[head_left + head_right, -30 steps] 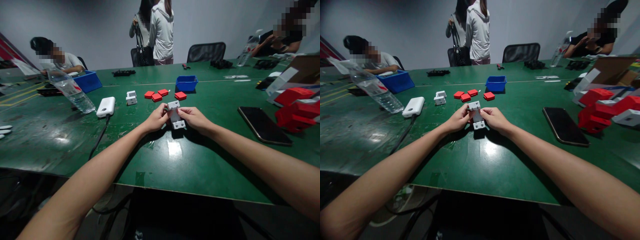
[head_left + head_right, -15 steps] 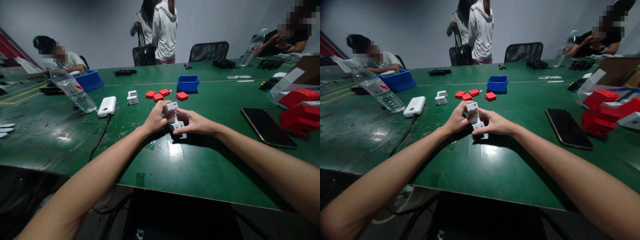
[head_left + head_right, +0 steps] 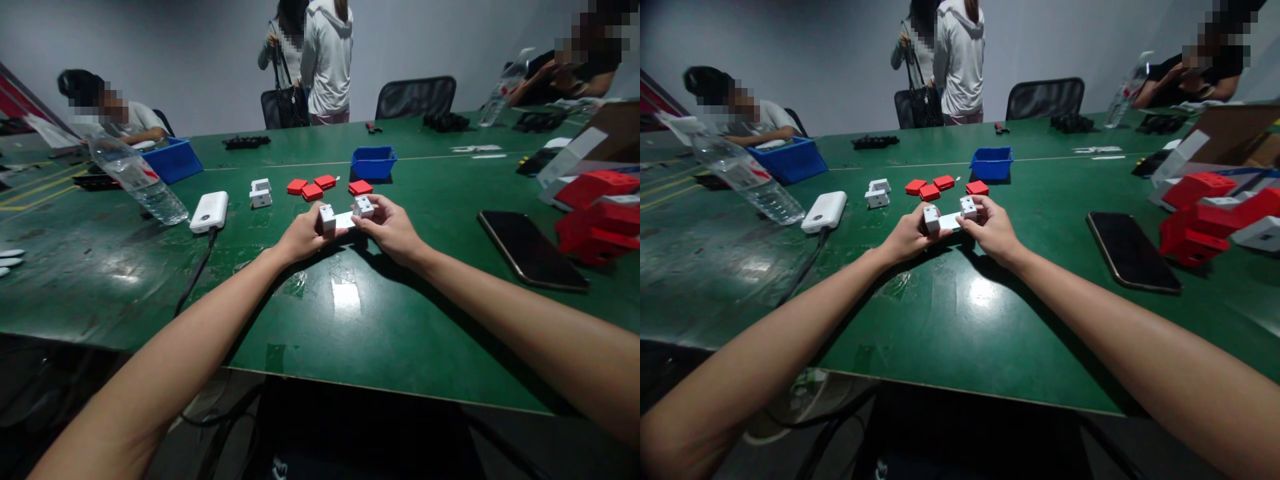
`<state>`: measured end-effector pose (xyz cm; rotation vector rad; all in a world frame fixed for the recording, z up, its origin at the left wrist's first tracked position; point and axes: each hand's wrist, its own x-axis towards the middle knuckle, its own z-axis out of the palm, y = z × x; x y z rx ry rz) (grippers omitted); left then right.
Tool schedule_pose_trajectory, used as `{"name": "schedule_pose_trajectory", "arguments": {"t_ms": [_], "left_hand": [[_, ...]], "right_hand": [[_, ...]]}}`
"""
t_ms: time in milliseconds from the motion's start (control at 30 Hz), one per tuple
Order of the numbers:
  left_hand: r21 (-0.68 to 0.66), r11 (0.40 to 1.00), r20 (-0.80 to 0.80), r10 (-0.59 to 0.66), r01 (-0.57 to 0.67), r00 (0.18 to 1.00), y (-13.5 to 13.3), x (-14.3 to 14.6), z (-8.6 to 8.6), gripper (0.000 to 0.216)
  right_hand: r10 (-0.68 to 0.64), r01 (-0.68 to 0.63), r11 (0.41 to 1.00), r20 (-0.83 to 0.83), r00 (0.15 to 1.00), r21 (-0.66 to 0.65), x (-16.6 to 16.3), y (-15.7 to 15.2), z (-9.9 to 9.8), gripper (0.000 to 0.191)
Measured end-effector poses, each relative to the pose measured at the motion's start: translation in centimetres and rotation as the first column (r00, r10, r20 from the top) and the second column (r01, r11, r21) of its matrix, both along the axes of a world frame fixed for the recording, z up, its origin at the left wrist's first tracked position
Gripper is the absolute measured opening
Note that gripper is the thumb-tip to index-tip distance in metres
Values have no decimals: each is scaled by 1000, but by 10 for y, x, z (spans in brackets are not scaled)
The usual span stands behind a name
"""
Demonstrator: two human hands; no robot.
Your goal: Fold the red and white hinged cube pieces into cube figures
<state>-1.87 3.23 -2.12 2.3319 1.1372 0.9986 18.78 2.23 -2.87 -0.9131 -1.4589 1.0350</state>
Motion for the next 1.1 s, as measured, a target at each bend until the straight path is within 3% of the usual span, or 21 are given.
{"name": "schedule_pose_trajectory", "arguments": {"t_ms": [133, 333, 467, 600, 767, 967, 1100], "left_hand": [[-55, 997, -28, -48, 46, 998, 2, -3, -3, 47], [-93, 985, -86, -153, 145, 984, 1, -6, 0, 37], [-84, 984, -158, -171, 159, 973, -2, -6, 5, 37], [-76, 984, -216, -175, 162, 961, -5, -5, 8, 43], [-86, 986, -223, -160, 144, 962, -5, -4, 7, 39], [-83, 994, -186, -87, 73, 979, -7, -2, 4, 41], [-33, 999, -175, 27, -33, 984, -8, 1, 2, 41]], "right_hand": [[20, -20, 1000, 40, 999, -3, 3, 4, -2, 54], [68, -76, 993, 99, 993, 85, 0, -1, -1, 62], [66, -91, 979, 142, 988, 180, 0, -1, -2, 62], [51, -83, 979, 171, 984, 186, -1, 0, -5, 62], [7, -36, 982, 155, 988, 186, -3, -1, -5, 67], [-148, 91, 966, 231, 962, 241, -4, -3, -4, 45], [-169, 118, 967, 224, 960, 224, -3, -3, -4, 43]]}}
